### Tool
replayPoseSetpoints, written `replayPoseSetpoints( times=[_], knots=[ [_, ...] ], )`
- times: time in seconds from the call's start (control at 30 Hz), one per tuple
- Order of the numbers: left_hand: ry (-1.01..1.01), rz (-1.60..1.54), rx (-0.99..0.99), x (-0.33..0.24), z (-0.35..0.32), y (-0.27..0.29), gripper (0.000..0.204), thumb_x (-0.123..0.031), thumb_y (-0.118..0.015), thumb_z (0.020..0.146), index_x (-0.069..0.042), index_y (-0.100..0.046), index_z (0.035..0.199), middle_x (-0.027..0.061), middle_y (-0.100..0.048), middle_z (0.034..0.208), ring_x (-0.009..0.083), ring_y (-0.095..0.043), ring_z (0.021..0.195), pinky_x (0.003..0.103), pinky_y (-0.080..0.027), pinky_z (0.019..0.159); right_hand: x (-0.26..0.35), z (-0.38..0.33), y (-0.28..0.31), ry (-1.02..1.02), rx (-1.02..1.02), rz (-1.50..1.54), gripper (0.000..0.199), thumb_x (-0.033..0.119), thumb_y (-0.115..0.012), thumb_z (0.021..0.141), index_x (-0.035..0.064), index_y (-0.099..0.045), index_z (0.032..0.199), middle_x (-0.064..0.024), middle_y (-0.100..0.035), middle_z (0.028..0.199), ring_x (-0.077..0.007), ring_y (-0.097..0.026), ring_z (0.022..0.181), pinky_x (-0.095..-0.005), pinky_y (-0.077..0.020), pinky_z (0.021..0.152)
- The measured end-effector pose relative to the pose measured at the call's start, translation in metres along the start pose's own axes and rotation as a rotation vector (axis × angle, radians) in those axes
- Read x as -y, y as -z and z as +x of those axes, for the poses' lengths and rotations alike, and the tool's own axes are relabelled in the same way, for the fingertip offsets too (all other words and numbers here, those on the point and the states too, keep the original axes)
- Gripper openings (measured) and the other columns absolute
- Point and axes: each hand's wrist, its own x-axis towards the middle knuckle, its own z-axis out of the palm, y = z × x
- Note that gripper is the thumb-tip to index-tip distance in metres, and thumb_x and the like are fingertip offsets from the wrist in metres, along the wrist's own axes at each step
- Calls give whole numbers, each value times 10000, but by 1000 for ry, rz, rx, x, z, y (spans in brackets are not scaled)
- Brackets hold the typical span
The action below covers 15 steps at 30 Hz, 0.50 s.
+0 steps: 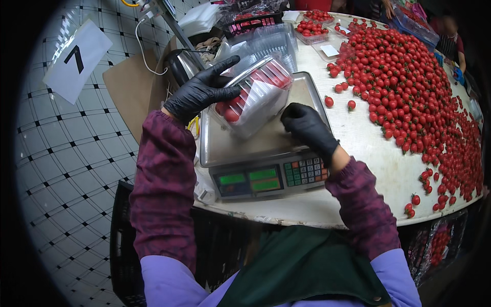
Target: The person places cherry tomatoes into clear plastic containers, weighs them on a digital scale, and seals the containers with lids. The person repeats this process multiple times, handling tomatoes and containers by hand.
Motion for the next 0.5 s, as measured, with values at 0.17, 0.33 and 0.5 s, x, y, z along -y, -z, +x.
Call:
replayPoseSetpoints(
  times=[0.17,0.33,0.5],
  knots=[
    [23,77,-4,-2,3,-1,677,-80,-649,817,-116,-293,1392,127,-572,1143,139,-538,1014,268,-433,901,28,-3,-2,-211,92,401,239,170,-486,872,25,-554,1049,-70,-614,760,-94,-533,546,-198,-397,464],
    [-103,641,-299,-11,0,-32,770,-252,-712,778,-101,-280,1397,123,-567,1156,171,-543,1026,280,-425,907,19,-32,9,-162,94,427,264,162,-479,890,19,-548,1101,-70,-612,742,-95,-516,516,-194,-379,457],
    [-199,1349,-435,-17,11,-83,886,-340,-739,608,-76,-331,1349,223,-604,911,355,-602,828,433,-476,719,18,-75,-14,-290,181,350,244,161,-530,876,-13,-562,1042,-81,-617,777,-102,-511,520,-203,-391,462]
  ],
)
